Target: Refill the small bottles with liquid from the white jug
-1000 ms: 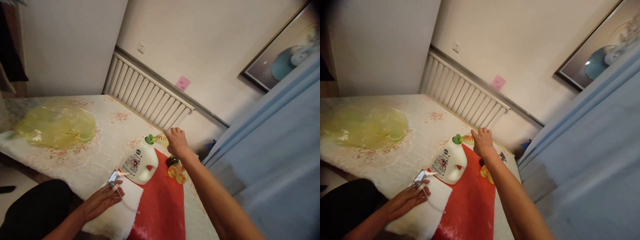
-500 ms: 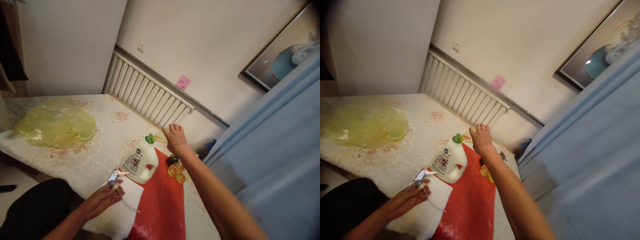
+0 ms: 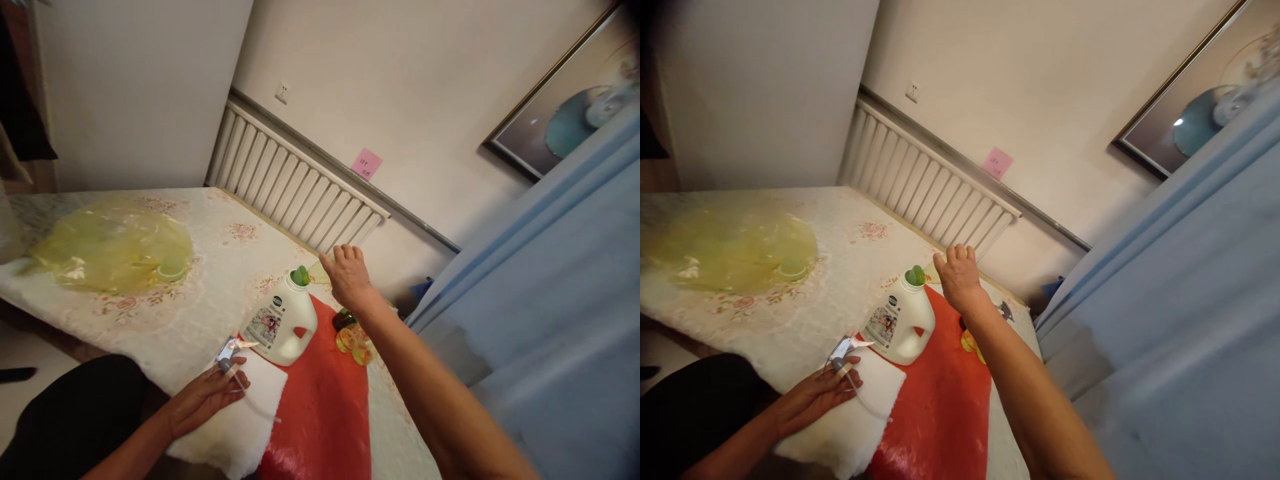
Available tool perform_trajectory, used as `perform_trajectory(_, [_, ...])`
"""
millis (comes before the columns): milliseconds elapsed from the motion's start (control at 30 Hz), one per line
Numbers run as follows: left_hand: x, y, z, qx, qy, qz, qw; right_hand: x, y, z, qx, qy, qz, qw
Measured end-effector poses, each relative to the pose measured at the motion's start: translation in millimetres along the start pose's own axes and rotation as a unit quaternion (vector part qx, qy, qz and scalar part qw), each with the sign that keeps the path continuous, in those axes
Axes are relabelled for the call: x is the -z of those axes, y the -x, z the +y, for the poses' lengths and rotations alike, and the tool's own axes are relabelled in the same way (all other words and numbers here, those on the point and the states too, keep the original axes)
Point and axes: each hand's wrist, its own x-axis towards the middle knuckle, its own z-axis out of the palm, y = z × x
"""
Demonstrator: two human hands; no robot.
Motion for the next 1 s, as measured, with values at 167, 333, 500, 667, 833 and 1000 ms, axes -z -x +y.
perform_trajectory(167, [0.3, 0, -1, -0.003, 0.001, 0.012, 1.000, -4, 4, -1, -0.019, -0.012, -0.009, 1.000])
perform_trajectory(333, [-8.9, 4, 2, -0.008, -0.007, 0.026, 1.000, -19, 20, -4, -0.089, -0.102, -0.060, 0.989])
perform_trajectory(500, [-43.2, 10, 21, -0.030, -0.046, 0.025, 0.998, -42, 62, -15, -0.152, -0.263, -0.067, 0.950])
perform_trajectory(667, [-94.5, 4, 49, -0.091, -0.070, 0.028, 0.993, -73, 124, -43, -0.186, -0.372, -0.038, 0.909])
perform_trajectory(833, [-138.4, -5, 68, -0.170, -0.081, 0.037, 0.981, -102, 184, -77, -0.210, -0.432, 0.020, 0.877])
perform_trajectory(1000, [-158.2, -10, 68, -0.178, -0.113, 0.032, 0.977, -116, 220, -94, -0.237, -0.481, 0.051, 0.843])
